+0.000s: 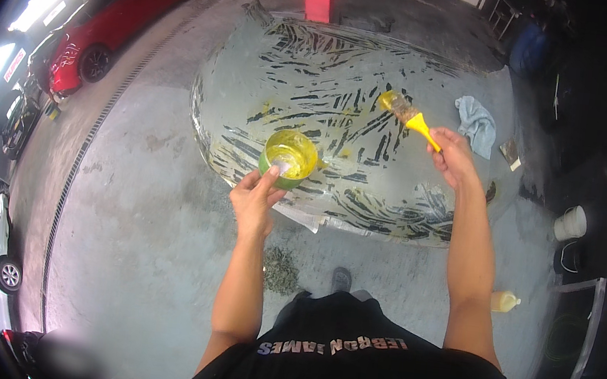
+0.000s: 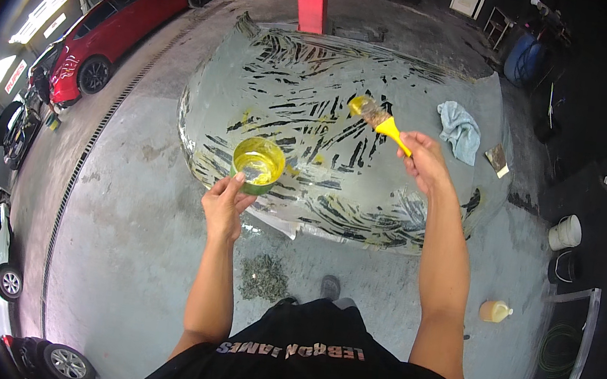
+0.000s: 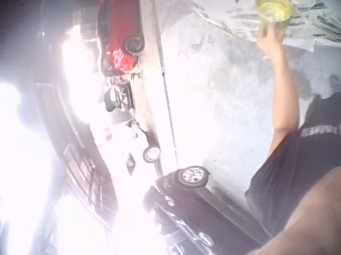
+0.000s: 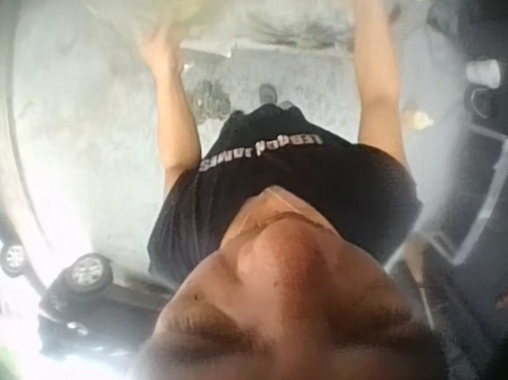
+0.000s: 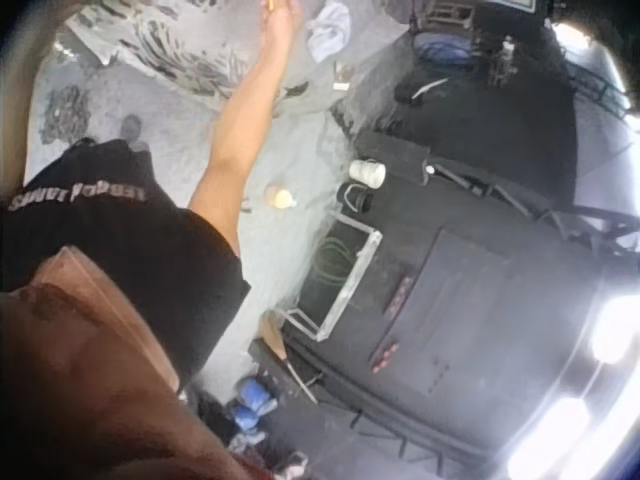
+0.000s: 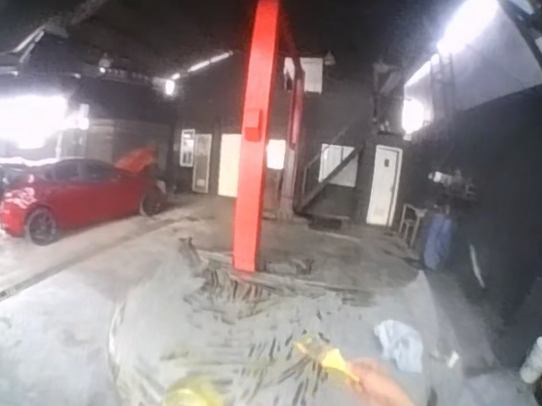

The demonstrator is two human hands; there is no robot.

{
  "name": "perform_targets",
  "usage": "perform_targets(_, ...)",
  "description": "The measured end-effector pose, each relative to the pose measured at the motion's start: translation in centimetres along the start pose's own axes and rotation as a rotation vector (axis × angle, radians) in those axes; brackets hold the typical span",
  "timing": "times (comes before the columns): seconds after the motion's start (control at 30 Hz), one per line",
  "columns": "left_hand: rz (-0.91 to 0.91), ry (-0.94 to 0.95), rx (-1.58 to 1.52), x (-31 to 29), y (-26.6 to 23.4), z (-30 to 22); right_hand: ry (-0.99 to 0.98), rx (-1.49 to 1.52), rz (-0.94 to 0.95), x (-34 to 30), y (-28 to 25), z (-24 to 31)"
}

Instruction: The person applies a yellow viscous substance from a small container onto a large curved surface using a yellow brush. They repeatedly dip the brush into the container and spread the substance in broad strokes across the surface.

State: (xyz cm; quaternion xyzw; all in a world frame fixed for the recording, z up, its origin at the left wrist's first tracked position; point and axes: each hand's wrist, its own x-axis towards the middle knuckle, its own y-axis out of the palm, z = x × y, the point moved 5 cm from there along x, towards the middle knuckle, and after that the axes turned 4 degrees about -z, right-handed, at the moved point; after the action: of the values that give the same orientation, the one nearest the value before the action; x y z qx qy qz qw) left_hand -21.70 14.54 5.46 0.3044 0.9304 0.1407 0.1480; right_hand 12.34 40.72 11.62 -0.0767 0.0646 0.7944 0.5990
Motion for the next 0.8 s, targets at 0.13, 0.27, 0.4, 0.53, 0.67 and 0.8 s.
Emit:
perform_targets(0.13, -0.021, -0.032, -0.127, -0.4, -0.9, 0.0, -0.142, -0.287, -0.138, 8.9, -1.3, 1.5)
perform_targets(0.27, -0.055, -0.046, -0.197, -0.6, -1.1, -0.3, -0.588, -0.931, -0.255, 12.5, 0.3, 1.8)
perform_targets(0.4, -0.079, -0.031, -0.143, 0.7, -0.2, -0.7, -0.613, -1.111, -0.014, 9.7, 3.0, -1.4)
perform_targets(0.53, -0.111, 0.035, -0.055, 2.8, 0.5, -1.3, -0.477, -1.069, 0.267, -0.1, 7.4, 2.3)
perform_targets(0.67, -0.093, 0.066, -0.063, 3.4, 1.9, -3.1, -0.737, -1.041, 0.201, -3.1, 9.0, -0.1)
perform_targets(0.8, -0.13, 0.075, -0.075, 3.6, 0.2, -3.5, -0.805, -1.064, 0.358, -8.1, 12.1, -2.9)
